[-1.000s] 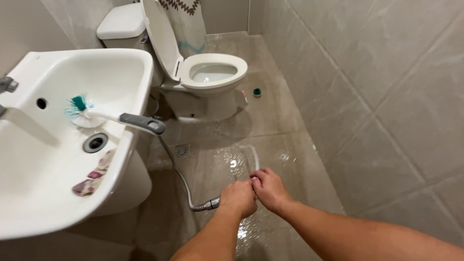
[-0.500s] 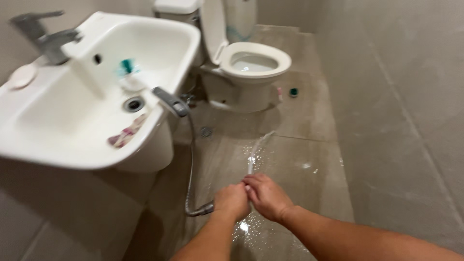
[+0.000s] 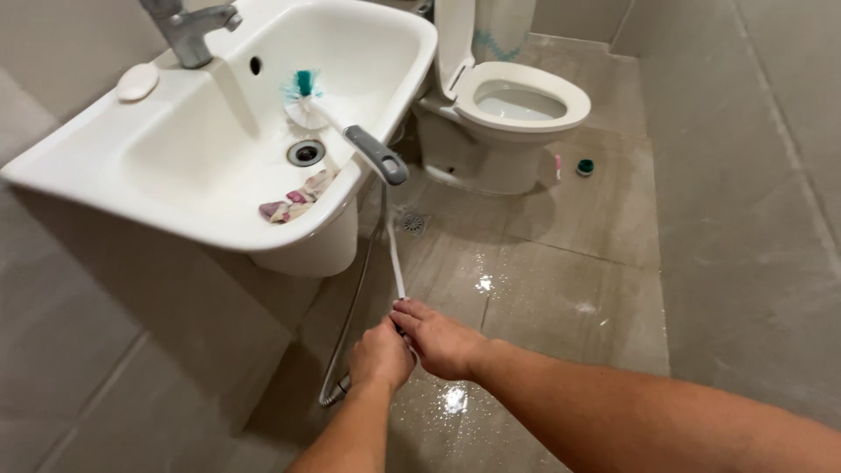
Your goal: The person rinses their hands in the toilet bowl, then uses a handheld bidet sprayer to wash their hands and rinse the bathroom floor. They spray water across the tiled floor, around the toilet base, and near the sink, directing the water toward the floor drain.
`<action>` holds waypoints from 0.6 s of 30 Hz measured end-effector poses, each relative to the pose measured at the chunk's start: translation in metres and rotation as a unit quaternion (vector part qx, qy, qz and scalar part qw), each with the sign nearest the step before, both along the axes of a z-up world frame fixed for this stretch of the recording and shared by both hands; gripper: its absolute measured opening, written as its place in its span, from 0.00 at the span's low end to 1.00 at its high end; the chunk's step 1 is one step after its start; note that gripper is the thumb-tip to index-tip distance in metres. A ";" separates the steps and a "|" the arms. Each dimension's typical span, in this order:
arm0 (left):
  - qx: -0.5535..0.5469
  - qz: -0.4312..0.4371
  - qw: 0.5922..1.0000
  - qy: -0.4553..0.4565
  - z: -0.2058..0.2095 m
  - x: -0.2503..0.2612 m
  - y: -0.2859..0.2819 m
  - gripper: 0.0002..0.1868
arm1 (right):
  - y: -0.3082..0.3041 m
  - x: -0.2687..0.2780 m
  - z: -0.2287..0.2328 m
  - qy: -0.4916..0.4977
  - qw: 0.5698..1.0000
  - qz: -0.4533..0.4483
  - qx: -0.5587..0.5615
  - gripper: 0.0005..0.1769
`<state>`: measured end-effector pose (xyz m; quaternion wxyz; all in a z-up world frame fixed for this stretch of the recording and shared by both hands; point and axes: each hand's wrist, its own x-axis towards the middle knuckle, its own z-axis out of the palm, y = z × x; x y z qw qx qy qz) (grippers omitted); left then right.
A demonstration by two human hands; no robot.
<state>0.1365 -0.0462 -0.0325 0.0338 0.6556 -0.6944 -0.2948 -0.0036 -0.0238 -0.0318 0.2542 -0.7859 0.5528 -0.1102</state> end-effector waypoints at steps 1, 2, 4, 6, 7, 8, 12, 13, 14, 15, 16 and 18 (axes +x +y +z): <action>-0.001 0.002 1.000 0.009 0.000 -0.003 0.001 0.17 | 0.001 -0.003 0.002 0.010 1.000 -0.003 0.004 0.34; 0.002 -0.020 1.000 0.008 -0.001 -0.009 0.000 0.17 | 0.005 -0.008 0.004 0.006 1.000 -0.021 0.011 0.33; 0.007 -0.067 0.998 0.007 -0.001 -0.025 0.001 0.17 | 0.019 -0.024 0.007 -0.001 0.998 -0.062 0.025 0.30; 0.013 -0.122 0.992 -0.008 0.001 -0.047 0.004 0.16 | 0.036 -0.043 0.011 -0.001 0.995 -0.099 0.021 0.28; 0.017 -0.151 0.988 -0.015 0.001 -0.060 0.006 0.16 | 0.044 -0.053 0.012 0.000 0.993 -0.120 0.020 0.27; 0.016 -0.177 0.984 -0.012 0.001 -0.073 0.009 0.16 | 0.054 -0.064 0.014 0.004 0.990 -0.142 0.023 0.28; 0.014 -0.264 0.964 0.014 0.005 -0.124 0.027 0.14 | 0.095 -0.104 0.025 0.020 0.972 -0.231 0.030 0.30; 0.013 -0.281 0.959 0.024 0.009 -0.135 0.032 0.13 | 0.105 -0.112 0.029 0.023 0.967 -0.253 0.030 0.30; 0.016 -0.300 0.953 0.032 0.012 -0.144 0.034 0.14 | 0.112 -0.119 0.031 0.025 0.963 -0.269 0.013 0.29; 0.018 -0.318 0.947 0.039 0.016 -0.153 0.035 0.14 | 0.119 -0.125 0.033 0.026 0.958 -0.286 -0.005 0.27; 0.019 -0.334 0.941 0.046 0.021 -0.162 0.038 0.14 | 0.126 -0.131 0.035 0.028 0.954 -0.299 -0.023 0.26; 0.008 -0.374 0.925 0.069 0.030 -0.177 0.043 0.15 | 0.142 -0.142 0.039 0.032 0.940 -0.339 -0.036 0.26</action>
